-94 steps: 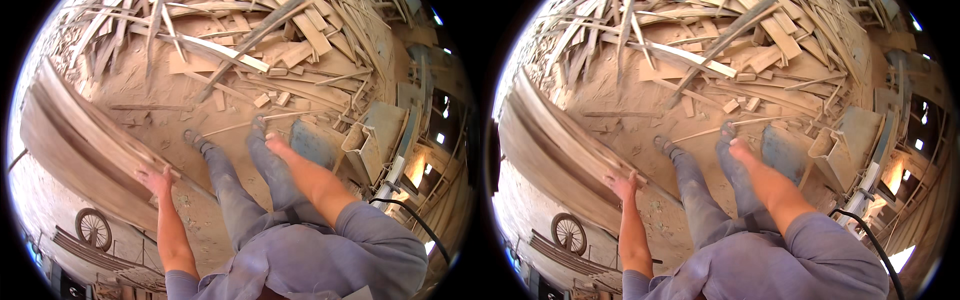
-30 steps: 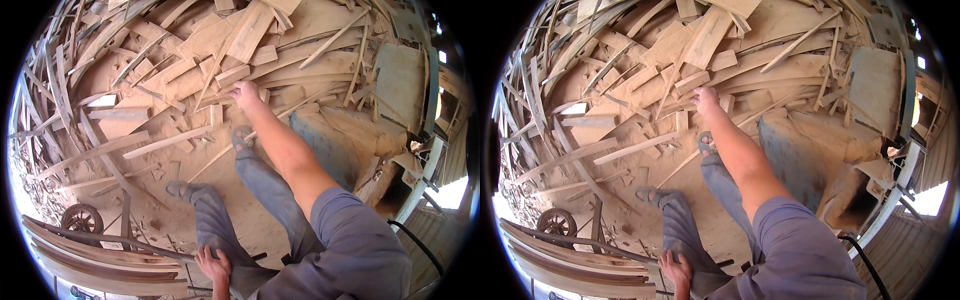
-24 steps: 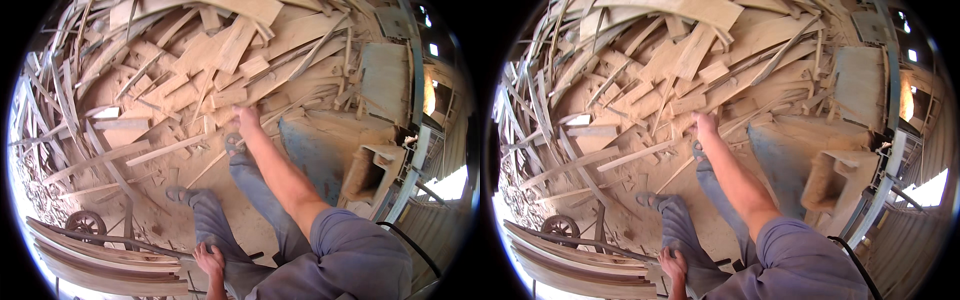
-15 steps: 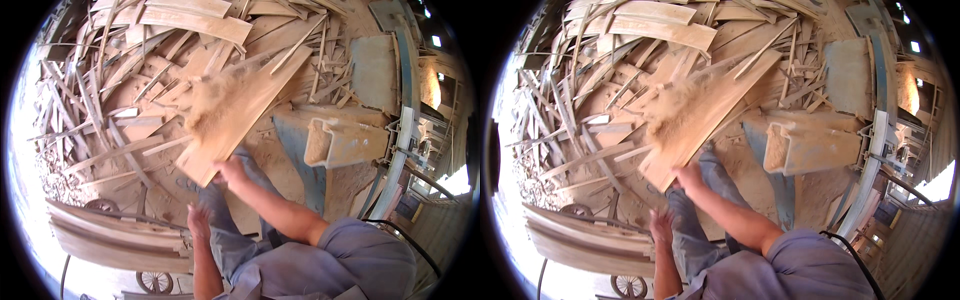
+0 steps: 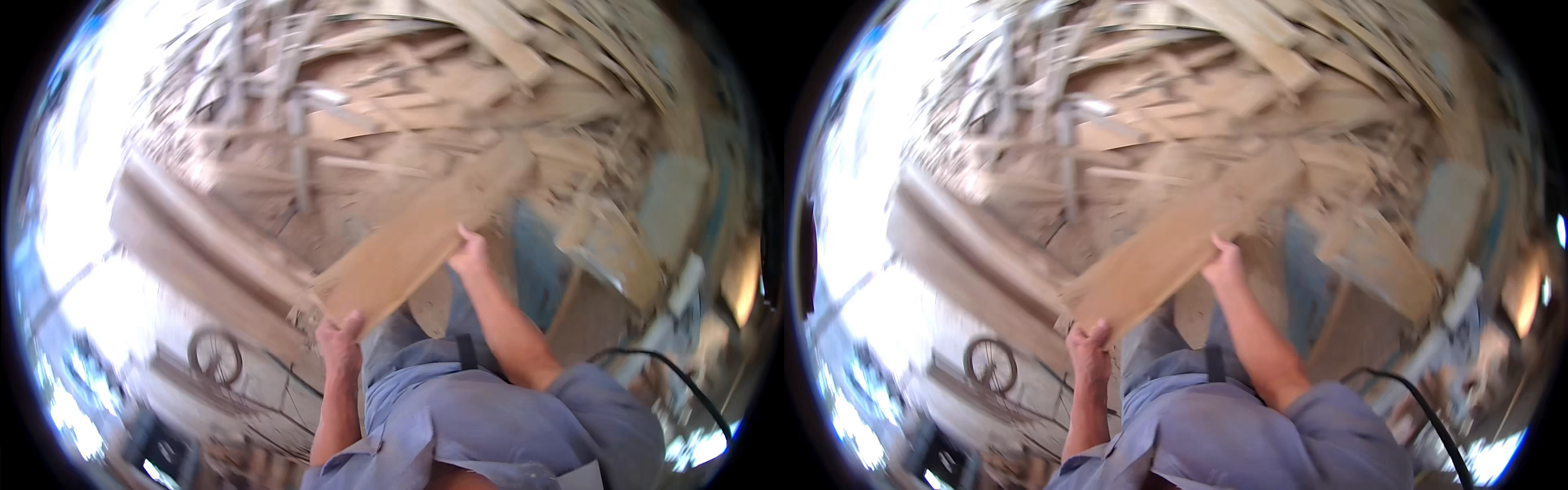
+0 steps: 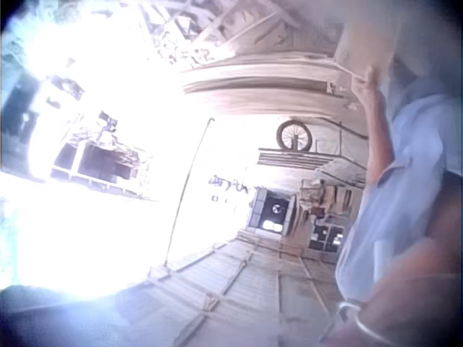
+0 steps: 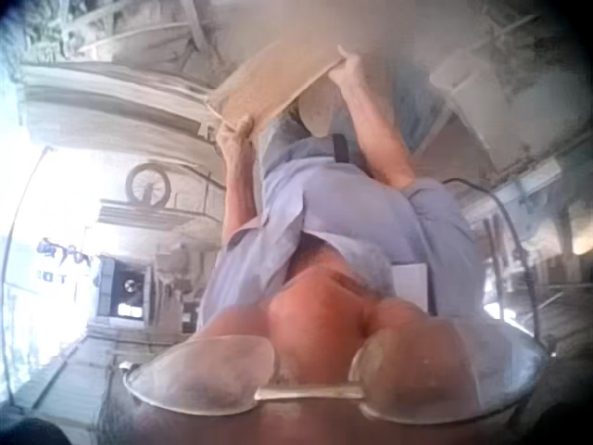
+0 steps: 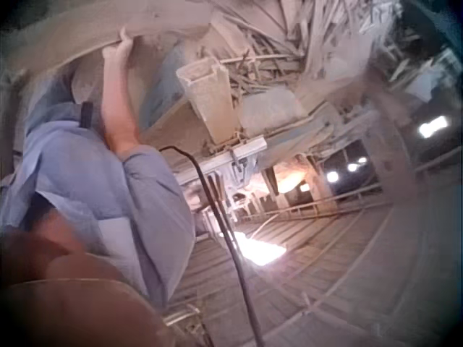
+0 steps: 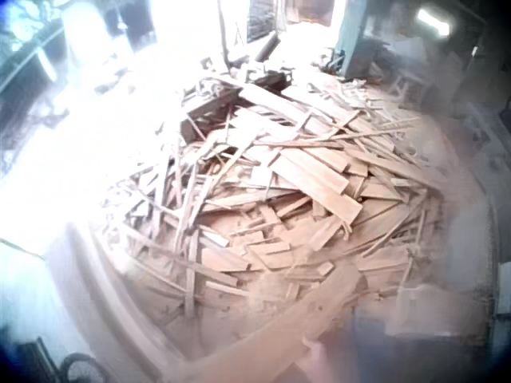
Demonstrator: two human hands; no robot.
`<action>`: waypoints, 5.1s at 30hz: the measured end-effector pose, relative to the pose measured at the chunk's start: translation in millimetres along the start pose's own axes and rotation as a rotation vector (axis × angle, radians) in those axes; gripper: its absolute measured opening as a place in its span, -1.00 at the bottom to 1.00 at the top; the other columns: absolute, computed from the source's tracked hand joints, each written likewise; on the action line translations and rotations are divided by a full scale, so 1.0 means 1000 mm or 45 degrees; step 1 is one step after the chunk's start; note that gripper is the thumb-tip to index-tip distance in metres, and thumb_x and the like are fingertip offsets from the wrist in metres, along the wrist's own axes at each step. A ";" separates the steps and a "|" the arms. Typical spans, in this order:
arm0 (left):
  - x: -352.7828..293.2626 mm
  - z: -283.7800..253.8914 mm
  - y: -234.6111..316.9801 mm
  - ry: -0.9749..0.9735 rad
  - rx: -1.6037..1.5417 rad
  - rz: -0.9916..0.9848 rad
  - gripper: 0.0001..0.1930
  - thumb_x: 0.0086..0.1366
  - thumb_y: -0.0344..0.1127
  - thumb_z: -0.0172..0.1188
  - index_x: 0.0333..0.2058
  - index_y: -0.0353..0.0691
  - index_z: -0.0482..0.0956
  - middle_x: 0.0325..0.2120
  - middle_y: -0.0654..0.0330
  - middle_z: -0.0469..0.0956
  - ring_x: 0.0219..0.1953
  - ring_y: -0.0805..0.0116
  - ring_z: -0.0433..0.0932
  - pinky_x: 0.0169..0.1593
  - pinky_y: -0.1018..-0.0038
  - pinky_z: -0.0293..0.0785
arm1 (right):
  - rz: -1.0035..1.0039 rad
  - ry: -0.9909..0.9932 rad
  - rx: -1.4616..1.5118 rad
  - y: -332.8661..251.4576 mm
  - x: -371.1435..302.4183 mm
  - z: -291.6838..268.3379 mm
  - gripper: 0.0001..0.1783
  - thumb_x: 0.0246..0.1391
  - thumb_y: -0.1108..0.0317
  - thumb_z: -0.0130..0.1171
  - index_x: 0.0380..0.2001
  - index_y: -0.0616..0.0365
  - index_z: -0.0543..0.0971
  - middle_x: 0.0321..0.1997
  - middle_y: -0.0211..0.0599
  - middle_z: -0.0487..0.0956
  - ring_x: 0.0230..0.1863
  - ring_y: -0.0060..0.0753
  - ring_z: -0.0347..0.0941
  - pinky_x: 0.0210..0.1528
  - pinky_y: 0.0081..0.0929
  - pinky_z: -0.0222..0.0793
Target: The person repeatedly picks up wooden planks and scraps from a large pile on the floor of a workshop. They lift each piece, briefly inspect it, and then place it onto a metal cart or a separate stack nearby. The task involves continuous manual handling of wood pieces to organize the workspace.
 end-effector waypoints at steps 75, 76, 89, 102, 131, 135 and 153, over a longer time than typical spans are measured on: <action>0.182 -0.021 -0.183 0.135 1.922 0.168 -0.54 0.12 -0.22 0.17 -0.05 -0.41 0.47 0.03 -0.20 0.38 0.08 -0.24 0.35 0.14 0.00 0.29 | -0.854 1.106 -0.166 -0.359 0.351 -0.090 -0.31 0.01 0.38 0.26 0.18 0.40 0.28 0.24 0.08 0.43 0.13 0.05 0.45 0.15 0.07 0.41; 0.182 -0.022 -0.180 0.130 1.903 0.185 -0.54 0.12 -0.22 0.17 -0.06 -0.41 0.47 0.03 -0.20 0.38 0.08 -0.25 0.35 0.14 -0.01 0.29 | -0.817 1.057 -0.173 -0.360 0.358 -0.090 -0.32 0.03 0.38 0.24 0.21 0.33 0.29 0.26 0.04 0.42 0.17 0.06 0.42 0.15 0.10 0.40; 0.185 0.007 -0.145 0.171 1.709 0.855 -0.42 0.10 -0.31 0.22 0.11 -0.38 0.35 0.26 -0.26 0.19 0.32 -0.28 0.15 0.31 -0.13 0.12 | -0.678 0.544 0.019 -0.204 0.270 -0.127 -0.46 -0.08 0.68 0.08 0.05 0.17 0.49 0.03 -0.16 0.50 0.07 -0.12 0.45 0.12 -0.17 0.45; 0.123 0.014 -0.009 -0.171 1.880 0.642 -0.06 -0.18 -0.23 0.46 0.27 -0.19 0.30 0.34 -0.32 0.04 0.35 -0.31 0.07 0.43 -0.07 -0.10 | 0.118 -0.234 -0.801 0.160 0.039 0.022 -0.46 -0.17 0.67 0.15 0.01 0.46 0.47 -0.02 -0.07 0.57 0.02 -0.13 0.53 0.16 -0.27 0.44; 0.167 -0.174 -0.094 0.816 1.536 0.442 -0.26 0.06 -0.34 0.31 0.25 -0.38 0.29 0.33 -0.29 0.09 0.38 -0.30 0.00 0.41 -0.05 -0.05 | -0.513 0.385 -2.559 -0.085 0.148 -0.097 -0.78 0.22 0.31 -0.02 -0.51 0.06 0.46 -0.60 -0.32 0.47 -0.66 -0.40 0.38 -0.68 -0.35 0.22; 0.147 -0.097 -0.145 0.394 1.638 0.532 -0.29 0.07 -0.33 0.33 0.20 -0.42 0.31 0.29 -0.29 0.16 0.35 -0.34 0.05 0.35 -0.10 0.06 | -0.389 0.725 -1.507 -0.114 0.123 -0.051 -0.70 0.23 0.39 -0.09 -0.07 0.23 0.54 -0.21 -0.05 0.62 -0.24 -0.08 0.62 -0.22 -0.22 0.61; 0.186 0.002 -0.186 -0.060 1.916 0.361 -0.59 0.22 -0.28 0.17 -0.03 -0.43 0.43 0.03 -0.14 0.48 0.06 -0.26 0.39 0.15 -0.03 0.32 | -0.904 0.466 -0.157 -0.373 0.428 -0.105 -0.48 0.25 0.34 0.14 0.18 0.39 0.32 0.26 0.05 0.37 0.32 0.18 0.28 0.32 0.17 0.25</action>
Point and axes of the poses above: each hand's wrist, its own x-axis towards the middle knuckle, its own z-axis out of the palm, y = z × x, the point moved 5 cm from there along x, towards the middle knuckle
